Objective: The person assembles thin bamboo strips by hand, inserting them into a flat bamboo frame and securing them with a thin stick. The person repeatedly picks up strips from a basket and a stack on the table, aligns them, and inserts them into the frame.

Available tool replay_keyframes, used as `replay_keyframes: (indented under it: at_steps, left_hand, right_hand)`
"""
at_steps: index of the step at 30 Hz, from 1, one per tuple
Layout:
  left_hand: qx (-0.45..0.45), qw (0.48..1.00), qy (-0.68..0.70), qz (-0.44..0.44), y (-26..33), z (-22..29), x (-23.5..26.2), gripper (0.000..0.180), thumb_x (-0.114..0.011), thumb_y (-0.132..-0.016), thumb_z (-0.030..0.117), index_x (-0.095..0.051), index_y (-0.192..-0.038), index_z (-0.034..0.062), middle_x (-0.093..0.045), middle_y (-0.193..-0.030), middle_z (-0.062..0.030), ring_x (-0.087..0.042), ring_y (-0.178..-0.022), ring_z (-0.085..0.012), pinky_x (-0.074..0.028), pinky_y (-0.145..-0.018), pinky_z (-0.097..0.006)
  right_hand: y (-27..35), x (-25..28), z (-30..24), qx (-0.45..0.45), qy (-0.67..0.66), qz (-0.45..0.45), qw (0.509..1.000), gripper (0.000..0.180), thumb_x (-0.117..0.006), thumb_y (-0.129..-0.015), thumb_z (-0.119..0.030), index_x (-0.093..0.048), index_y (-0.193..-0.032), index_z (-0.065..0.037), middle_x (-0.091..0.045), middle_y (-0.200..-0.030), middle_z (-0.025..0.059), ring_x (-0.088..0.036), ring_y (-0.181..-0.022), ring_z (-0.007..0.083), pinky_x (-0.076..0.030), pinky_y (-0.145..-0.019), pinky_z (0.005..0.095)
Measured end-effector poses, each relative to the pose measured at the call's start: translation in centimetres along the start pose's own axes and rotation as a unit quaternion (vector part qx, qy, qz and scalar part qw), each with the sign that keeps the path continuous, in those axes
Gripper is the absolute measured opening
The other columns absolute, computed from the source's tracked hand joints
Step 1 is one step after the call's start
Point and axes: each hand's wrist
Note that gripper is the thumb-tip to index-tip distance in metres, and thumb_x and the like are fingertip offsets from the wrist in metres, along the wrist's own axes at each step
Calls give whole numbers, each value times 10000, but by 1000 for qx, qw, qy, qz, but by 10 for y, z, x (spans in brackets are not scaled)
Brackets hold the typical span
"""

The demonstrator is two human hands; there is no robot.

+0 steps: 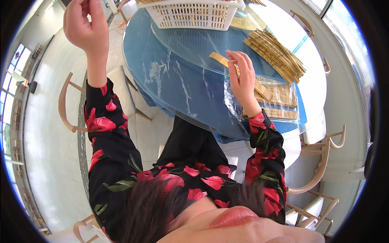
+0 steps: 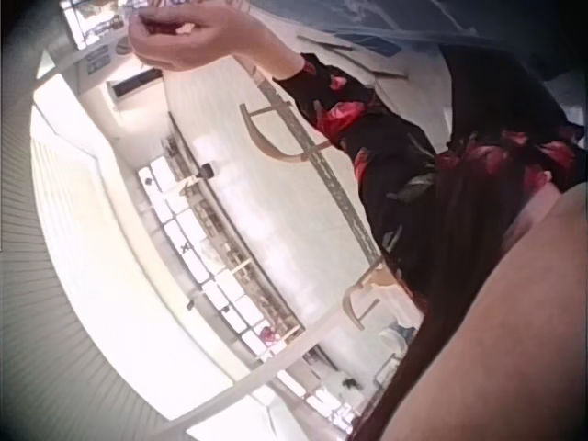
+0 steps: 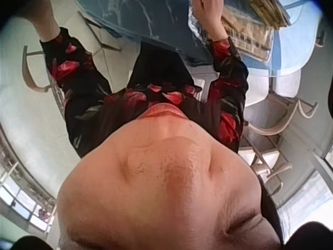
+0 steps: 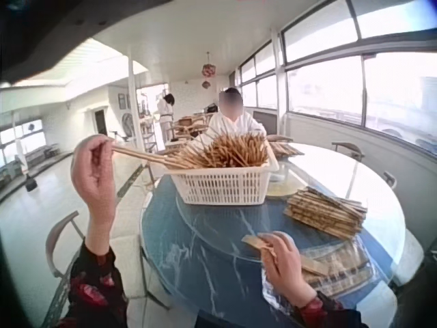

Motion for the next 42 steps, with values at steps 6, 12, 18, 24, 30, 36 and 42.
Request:
replay_keyframes:
  at_steps: [6, 12, 18, 24, 30, 36, 42]
  left_hand:
    - [147, 964, 157, -155, 81, 133, 44, 115, -629, -987, -32, -663, -1095, -48, -698, -1021, -135, -631, -778, -132, -529, -674, -231]
    - [333, 858, 338, -197, 112, 148, 30, 167, -588, -1051, 112, -645, -1096, -38, -686, -1010, -122, -587, -782, -143, -468, -642, -229]
    - [366, 657, 587, -299, 116, 122, -1, 591, -422, -1087, 536, -633, -1041, -14, -583, -850, -82, -524, -758, -190, -445, -734, -325]
    - [447, 579, 632, -256, 99, 167, -20, 523, -374, -1091, 557, -437, -815, 117, -410, -744, -9, -390, -721, -192, -386, -820, -404]
    - [456, 476, 724, -204, 100, 174, -27, 153, -416, -1076, 227, -428, -951, 142, -335, -735, 8, -327, -686, -136, -342, -798, -354]
    - [544, 488, 664, -158, 116, 160, -95, 457, -535, -1083, 360, -513, -1423, 55, -654, -1144, -37, -600, -1133, -235, -408, -1131, -435]
    - [95, 785, 340, -509, 201, 148, -155, 256, -767, -888, 139, -760, -1134, 67, -729, -1095, -65, -671, -1040, -210, -527, -923, -325]
  right_hand:
    - [-3, -1, -40, 178, 33, -57, 982, 754, -633, -978, -442, -383, -1556, -28, -514, -1478, 160, -518, -1312, 361, -419, -1105, 454]
    - [17, -16, -42, 52, -91, -192, 976, 244, -639, -984, -170, -586, -1195, -60, -655, -960, 115, -648, -856, 349, -512, -731, 432]
    - [14, -3, -48, 18, -139, -198, 970, 249, -570, -1043, -331, -570, -1031, -83, -620, -773, 120, -616, -740, 378, -455, -623, 470]
    - [18, -3, -37, 0, -124, -158, 980, 344, -538, -1051, -416, -567, -1004, -77, -605, -750, 133, -604, -736, 392, -451, -621, 474]
    - [19, -3, -33, -8, -214, -134, 968, 311, -559, -1047, -374, -578, -1005, -66, -609, -751, 142, -607, -746, 396, -456, -639, 472]
    - [5, 25, -24, -68, -119, 24, 990, 300, -560, -1066, -313, -547, -946, -39, -552, -697, 130, -565, -632, 335, -430, -566, 423]
    - [-10, 66, 17, -206, -573, 123, 784, 410, -445, -1105, -473, -423, -854, -150, -318, -679, -43, -284, -527, 58, -219, -445, 238]
Point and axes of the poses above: each hand's wrist, its own y-axis away from the middle knuckle, its own x-axis out of the back of the hand, z = x × y
